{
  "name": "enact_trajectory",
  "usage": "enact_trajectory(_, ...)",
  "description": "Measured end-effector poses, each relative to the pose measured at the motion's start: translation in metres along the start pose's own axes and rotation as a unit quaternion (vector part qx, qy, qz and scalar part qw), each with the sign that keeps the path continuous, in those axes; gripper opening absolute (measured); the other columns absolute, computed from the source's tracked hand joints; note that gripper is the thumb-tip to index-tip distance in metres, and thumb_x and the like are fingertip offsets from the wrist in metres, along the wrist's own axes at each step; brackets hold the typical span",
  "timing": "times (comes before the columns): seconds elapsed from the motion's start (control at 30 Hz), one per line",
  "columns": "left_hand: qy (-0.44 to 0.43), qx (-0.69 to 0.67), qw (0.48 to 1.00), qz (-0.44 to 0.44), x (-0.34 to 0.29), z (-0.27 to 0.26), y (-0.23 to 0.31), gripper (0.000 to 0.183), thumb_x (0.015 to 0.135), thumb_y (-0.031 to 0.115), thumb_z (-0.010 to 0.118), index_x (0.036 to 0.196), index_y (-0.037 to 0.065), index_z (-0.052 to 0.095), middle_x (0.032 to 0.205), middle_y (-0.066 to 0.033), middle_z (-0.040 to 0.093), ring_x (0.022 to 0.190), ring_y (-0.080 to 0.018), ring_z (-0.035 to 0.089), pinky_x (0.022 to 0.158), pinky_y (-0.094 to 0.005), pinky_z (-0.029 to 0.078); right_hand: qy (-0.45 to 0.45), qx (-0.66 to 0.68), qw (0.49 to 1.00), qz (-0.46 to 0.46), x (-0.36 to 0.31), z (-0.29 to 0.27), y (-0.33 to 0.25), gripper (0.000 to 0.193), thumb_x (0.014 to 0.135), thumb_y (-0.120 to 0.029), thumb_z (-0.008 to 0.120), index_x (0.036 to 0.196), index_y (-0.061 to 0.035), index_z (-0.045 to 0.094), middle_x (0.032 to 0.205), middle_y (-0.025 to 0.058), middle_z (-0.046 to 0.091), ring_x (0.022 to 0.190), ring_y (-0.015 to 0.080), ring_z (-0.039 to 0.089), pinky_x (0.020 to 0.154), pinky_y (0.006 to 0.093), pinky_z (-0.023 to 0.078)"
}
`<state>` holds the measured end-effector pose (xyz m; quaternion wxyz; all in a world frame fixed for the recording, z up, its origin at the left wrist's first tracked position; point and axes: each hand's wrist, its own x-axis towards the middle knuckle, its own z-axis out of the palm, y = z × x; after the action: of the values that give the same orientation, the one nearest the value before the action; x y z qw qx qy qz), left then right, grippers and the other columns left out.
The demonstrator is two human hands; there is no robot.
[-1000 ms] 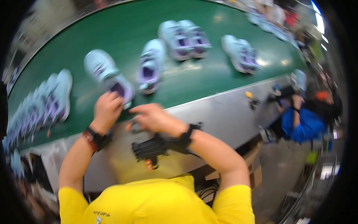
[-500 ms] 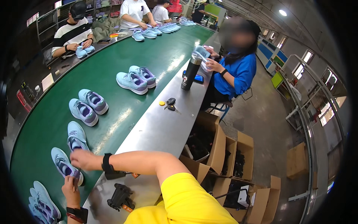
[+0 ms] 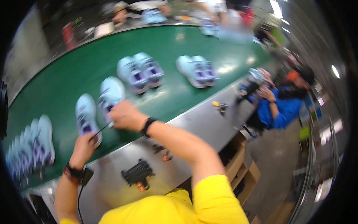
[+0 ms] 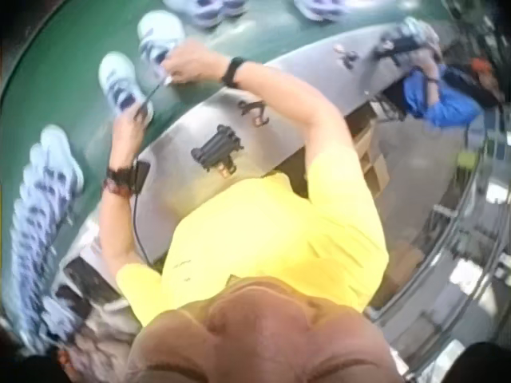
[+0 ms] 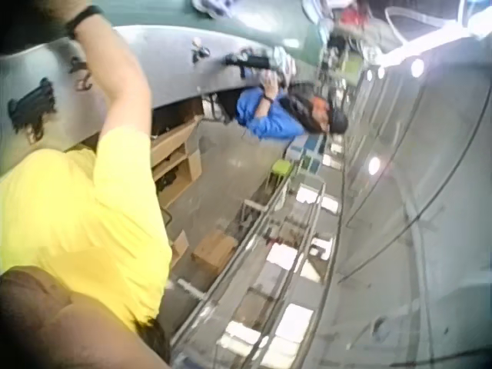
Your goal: The person attaches small orange tags to the tongues of light blue and purple sneakers moving along a green conveyor belt. They pick up tags from a nearby box and clip them onto the shoes one by one as the items pass by on the assembly line.
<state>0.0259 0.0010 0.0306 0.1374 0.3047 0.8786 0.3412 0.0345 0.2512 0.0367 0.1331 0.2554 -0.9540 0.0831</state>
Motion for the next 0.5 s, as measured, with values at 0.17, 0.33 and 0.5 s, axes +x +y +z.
enact_trajectory(0.17, 0.002, 0.047, 0.999, -0.008, -0.007, -0.01, 0.006, 0.024, 0.084, 0.007, 0.054, 0.106, 0.007, 0.064, 0.09, -0.0217, 0.063, 0.085, -0.0415, 0.06, 0.073, -0.046, 0.048, 0.008, -0.023, 0.998, -0.059, 0.002, -0.021, -0.009, 0.037, 0.073, -0.043, 0.069, 0.07, -0.0116, 0.051, 0.069, 0.0037, 0.052, 0.07, 0.0235, 0.055, 0.066, 0.0367, 0.04)
enact_trajectory(0.33, 0.005, 0.04, 0.998, -0.04, -0.014, -0.014, -0.001, 0.022, 0.085, 0.012, 0.055, 0.103, 0.008, 0.066, 0.083, -0.0201, 0.064, 0.078, -0.0394, 0.06, 0.069, -0.0468, 0.047, -0.056, -0.064, 0.994, -0.061, 0.018, -0.023, -0.022, 0.037, 0.072, -0.046, 0.07, 0.071, -0.0116, 0.056, 0.069, 0.0021, 0.055, 0.073, 0.0221, 0.056, 0.069, 0.036, 0.041)
enact_trajectory(0.5, 0.021, 0.054, 0.998, -0.028, -0.015, -0.008, -0.008, 0.02, 0.085, 0.013, 0.055, 0.101, 0.008, 0.067, 0.08, -0.0195, 0.064, 0.075, -0.0395, 0.06, 0.068, -0.0467, 0.046, -0.067, -0.067, 0.993, -0.073, 0.025, -0.02, -0.028, 0.036, 0.071, -0.047, 0.07, 0.072, -0.0128, 0.06, 0.069, 0.0025, 0.057, 0.073, 0.0225, 0.058, 0.068, 0.0361, 0.041)
